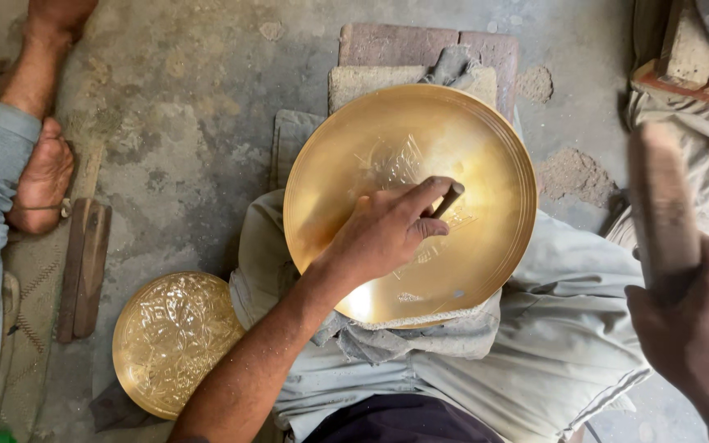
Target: The person sits on the floor with a brass plate resting on their lap and engraves a floral pattern into it. They hold a small punch against the plate with one hand and strike it with a wooden mallet held in the other hand, repositioning the punch repeatedly to work across the design.
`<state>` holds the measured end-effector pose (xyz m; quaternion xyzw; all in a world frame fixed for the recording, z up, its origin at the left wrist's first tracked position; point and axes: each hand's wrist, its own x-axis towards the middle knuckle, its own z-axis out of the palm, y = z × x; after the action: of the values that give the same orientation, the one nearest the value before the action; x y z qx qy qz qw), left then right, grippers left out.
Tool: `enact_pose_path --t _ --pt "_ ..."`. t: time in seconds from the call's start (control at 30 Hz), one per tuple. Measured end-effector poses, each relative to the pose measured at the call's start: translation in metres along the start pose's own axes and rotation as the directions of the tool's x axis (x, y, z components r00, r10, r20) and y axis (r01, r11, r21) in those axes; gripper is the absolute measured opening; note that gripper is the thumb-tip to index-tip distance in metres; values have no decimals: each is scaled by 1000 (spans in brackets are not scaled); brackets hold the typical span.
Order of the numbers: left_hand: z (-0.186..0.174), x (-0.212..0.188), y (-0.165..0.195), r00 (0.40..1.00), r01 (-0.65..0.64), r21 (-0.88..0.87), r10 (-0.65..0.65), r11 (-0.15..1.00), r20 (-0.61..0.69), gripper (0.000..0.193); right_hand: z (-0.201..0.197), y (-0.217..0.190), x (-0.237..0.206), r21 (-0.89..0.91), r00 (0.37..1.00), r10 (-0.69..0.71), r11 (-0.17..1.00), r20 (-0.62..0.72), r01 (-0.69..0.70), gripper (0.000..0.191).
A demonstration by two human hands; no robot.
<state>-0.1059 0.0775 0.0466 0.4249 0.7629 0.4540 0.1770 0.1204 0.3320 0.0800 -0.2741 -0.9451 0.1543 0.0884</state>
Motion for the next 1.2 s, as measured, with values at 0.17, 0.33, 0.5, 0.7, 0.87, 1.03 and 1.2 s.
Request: enact_pose_path --t 0.17,0.33,0.5,0.7,0.87,1.03,1.2 --pt "-5 11 9 996 -24 96 15 995 92 40 -17 -25 15 -275 984 -173 948 -33 157 58" --pt "-3 17 12 990 -17 115 0 993 144 42 -6 -33 26 305 976 173 930 131 -206 57" --pt "3 4 9 999 26 130 -22 991 -34 33 -3 -55 43 -174 976 -210 965 -54 198 48" --pt "26 -20 9 891 130 -24 -128 991 -436 29 -41 -119 75 -347 886 -462 827 33 443 53" --pt "47 -35 15 753 182 -131 -224 975 -619 23 -72 -172 73 -505 770 -618 620 157 601 44" --pt "65 -43 21 622 196 -396 -426 897 -657 21 -75 -196 73 -608 659 -726 438 196 663 48" --pt "80 -52 7 630 129 -405 -390 905 -671 27 -71 -198 69 -559 615 -758 420 217 715 49"
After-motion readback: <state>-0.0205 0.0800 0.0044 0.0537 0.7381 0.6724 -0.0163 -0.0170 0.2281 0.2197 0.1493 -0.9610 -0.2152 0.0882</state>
